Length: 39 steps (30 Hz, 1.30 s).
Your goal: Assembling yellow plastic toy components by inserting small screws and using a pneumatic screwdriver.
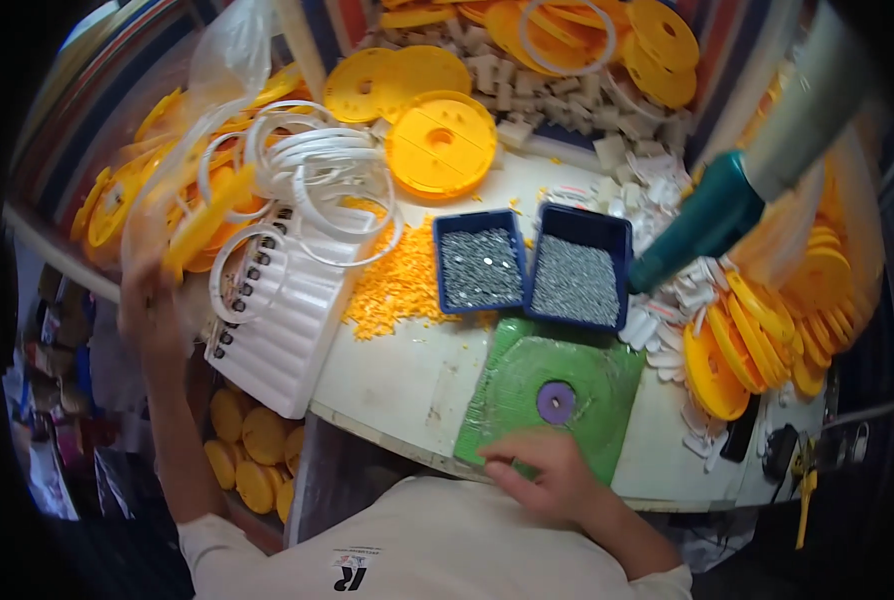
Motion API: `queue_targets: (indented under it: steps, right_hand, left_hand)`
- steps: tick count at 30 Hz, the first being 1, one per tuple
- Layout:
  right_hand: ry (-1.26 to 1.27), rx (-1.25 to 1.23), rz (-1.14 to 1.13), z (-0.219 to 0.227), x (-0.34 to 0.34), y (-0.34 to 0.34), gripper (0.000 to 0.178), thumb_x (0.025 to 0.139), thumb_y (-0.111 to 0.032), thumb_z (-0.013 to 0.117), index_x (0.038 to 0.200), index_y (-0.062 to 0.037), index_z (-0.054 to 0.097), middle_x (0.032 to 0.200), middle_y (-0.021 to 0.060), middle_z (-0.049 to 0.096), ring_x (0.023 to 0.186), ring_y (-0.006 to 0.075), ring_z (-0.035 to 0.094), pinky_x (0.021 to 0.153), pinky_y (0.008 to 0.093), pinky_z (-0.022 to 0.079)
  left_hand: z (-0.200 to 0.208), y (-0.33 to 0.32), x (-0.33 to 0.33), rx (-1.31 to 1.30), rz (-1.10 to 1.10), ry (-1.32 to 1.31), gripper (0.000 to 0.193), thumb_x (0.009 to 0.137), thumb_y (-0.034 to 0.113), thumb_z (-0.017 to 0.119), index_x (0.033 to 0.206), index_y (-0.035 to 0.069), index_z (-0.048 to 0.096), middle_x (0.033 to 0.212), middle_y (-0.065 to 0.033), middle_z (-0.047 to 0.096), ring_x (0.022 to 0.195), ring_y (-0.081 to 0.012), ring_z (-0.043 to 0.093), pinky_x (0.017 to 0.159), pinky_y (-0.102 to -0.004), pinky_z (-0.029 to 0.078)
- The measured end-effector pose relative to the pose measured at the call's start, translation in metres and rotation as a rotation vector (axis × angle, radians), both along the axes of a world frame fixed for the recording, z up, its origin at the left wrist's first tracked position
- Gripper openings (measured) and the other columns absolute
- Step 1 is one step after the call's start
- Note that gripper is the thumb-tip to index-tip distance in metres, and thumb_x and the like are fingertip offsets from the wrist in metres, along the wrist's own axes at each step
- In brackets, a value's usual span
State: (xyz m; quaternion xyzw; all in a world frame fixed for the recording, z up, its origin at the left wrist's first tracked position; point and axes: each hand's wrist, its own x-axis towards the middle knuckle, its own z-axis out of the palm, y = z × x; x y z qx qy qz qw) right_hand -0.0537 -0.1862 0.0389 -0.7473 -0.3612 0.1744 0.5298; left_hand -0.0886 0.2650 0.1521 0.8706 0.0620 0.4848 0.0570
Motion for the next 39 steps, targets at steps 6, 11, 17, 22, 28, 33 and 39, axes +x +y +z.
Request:
queue_targets:
  steps: [6, 11, 17, 22, 28, 33, 39]
  right_hand:
    - [0.970, 0.333, -0.251, -0.019, 0.020, -0.034, 0.052, 0.106, -0.025, 0.055, 0.151, 0.0007, 0.046, 0.112, 0.0108, 0.071, 0.098, 0.0156, 0.069, 0.084, 0.0284, 0.054]
    - [0.688, 0.207, -0.586, -0.024, 0.015, -0.057, 0.056, 0.105, -0.009, 0.055, 0.157, -0.0005, 0.037, 0.114, 0.0086, 0.070, 0.093, 0.0117, 0.067, 0.081, 0.0265, 0.053]
    - [0.018, -0.442, -0.799, -0.030, 0.008, -0.088, 0.042, 0.098, -0.007, 0.064, 0.138, 0.0020, 0.059, 0.095, 0.0093, 0.066, 0.076, 0.0167, 0.061, 0.068, 0.0327, 0.050]
    - [-0.506, -0.334, -0.727, -0.029, 0.019, -0.082, 0.022, 0.093, -0.001, 0.064, 0.115, -0.0006, 0.069, 0.103, 0.0130, 0.068, 0.093, 0.0233, 0.064, 0.073, 0.0305, 0.049]
    - [-0.629, -0.255, -0.206, 0.001, 0.028, -0.014, 0.035, 0.078, -0.007, 0.078, 0.112, -0.0063, 0.073, 0.110, 0.0110, 0.070, 0.101, 0.0310, 0.065, 0.087, 0.0443, 0.052]
    - [-0.656, -0.327, -0.052, 0.006, 0.038, 0.025, 0.042, 0.073, -0.014, 0.085, 0.113, -0.0068, 0.074, 0.118, 0.0095, 0.070, 0.115, 0.0336, 0.064, 0.093, 0.0466, 0.050]
    - [-0.658, -0.253, 0.021, -0.005, 0.047, 0.029, 0.036, 0.072, -0.011, 0.083, 0.107, -0.0067, 0.073, 0.111, 0.0094, 0.072, 0.109, 0.0321, 0.067, 0.090, 0.0457, 0.051]
  left_hand:
    - [-0.065, -0.140, -0.052, 0.129, -0.759, 0.457, 0.008, 0.091, 0.015, 0.075, 0.096, 0.021, 0.073, 0.101, 0.0042, 0.080, 0.105, -0.0140, 0.075, 0.110, -0.0440, 0.039]
    - [-0.141, -0.207, -0.024, 0.109, -1.032, 0.510, 0.018, 0.092, 0.012, 0.069, 0.108, 0.018, 0.074, 0.117, 0.0024, 0.076, 0.119, -0.0142, 0.068, 0.107, -0.0406, 0.045]
    - [-0.165, -0.208, 0.008, -0.159, -1.008, 0.508, 0.062, 0.067, 0.029, 0.093, 0.120, 0.011, 0.066, 0.123, -0.0104, 0.068, 0.108, -0.0296, 0.067, 0.099, -0.0465, 0.047]
    - [-0.157, -0.207, 0.018, -0.297, -0.847, 0.754, 0.059, 0.073, 0.024, 0.090, 0.122, 0.008, 0.064, 0.121, -0.0102, 0.069, 0.103, -0.0323, 0.066, 0.096, -0.0460, 0.047]
    - [-0.154, -0.204, 0.011, -0.303, -0.795, 0.788, 0.047, 0.081, 0.011, 0.083, 0.124, 0.007, 0.064, 0.106, -0.0107, 0.071, 0.098, -0.0302, 0.068, 0.093, -0.0432, 0.048]
    - [-0.154, -0.220, 0.005, -0.794, -0.849, 0.771, 0.038, 0.092, 0.005, 0.073, 0.129, 0.003, 0.063, 0.109, -0.0116, 0.070, 0.098, -0.0251, 0.069, 0.089, -0.0391, 0.053]
    - [-0.158, -0.231, -0.005, -1.238, -0.802, 0.752, 0.043, 0.097, 0.019, 0.072, 0.134, 0.003, 0.059, 0.114, -0.0144, 0.070, 0.098, -0.0256, 0.071, 0.088, -0.0376, 0.055]
